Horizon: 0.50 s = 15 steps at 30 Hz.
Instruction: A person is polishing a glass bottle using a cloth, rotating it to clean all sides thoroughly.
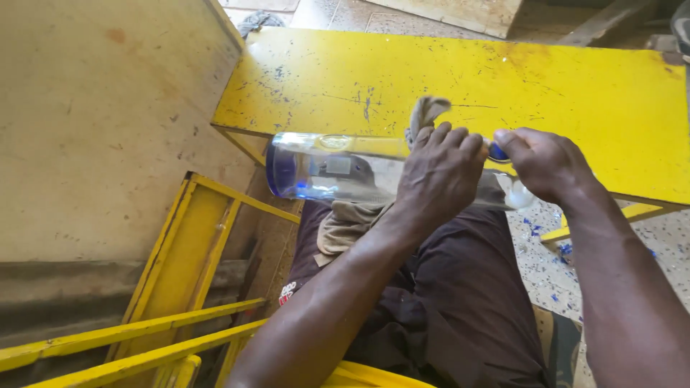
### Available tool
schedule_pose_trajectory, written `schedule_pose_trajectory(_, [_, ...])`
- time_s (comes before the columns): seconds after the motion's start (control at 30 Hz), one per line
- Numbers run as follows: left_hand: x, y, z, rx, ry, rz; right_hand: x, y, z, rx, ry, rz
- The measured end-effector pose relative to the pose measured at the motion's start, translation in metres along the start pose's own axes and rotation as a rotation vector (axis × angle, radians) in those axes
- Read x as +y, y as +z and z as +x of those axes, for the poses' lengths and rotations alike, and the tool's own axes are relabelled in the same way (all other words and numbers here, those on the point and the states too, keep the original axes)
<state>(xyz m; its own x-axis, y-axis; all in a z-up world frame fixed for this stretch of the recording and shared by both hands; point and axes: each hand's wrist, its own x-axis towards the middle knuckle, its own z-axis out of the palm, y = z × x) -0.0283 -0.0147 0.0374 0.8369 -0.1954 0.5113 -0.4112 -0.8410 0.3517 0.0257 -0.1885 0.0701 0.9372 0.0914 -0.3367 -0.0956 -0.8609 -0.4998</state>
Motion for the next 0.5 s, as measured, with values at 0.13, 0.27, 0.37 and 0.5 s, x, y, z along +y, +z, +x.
schedule_pose_trajectory(0.13, [-0.033,-0.040,-0.017,0.065,0.182,0.113,0.008,0.002,-0.005,0.020,0.002,-0.034])
schedule_pose_trajectory(0.27, [-0.146,-0.097,-0.044,0.135,-0.079,0.504,-0.002,0.002,-0.001,0.011,0.026,0.001])
schedule_pose_trajectory(0.37, [-0.203,-0.142,-0.051,-0.078,-0.829,0.300,-0.009,0.006,0.000,0.004,-0.008,-0.027])
schedule_pose_trajectory(0.5, [-0.146,-0.043,-0.074,0.197,-0.407,1.202,-0.026,0.004,-0.002,-0.024,0.023,-0.027])
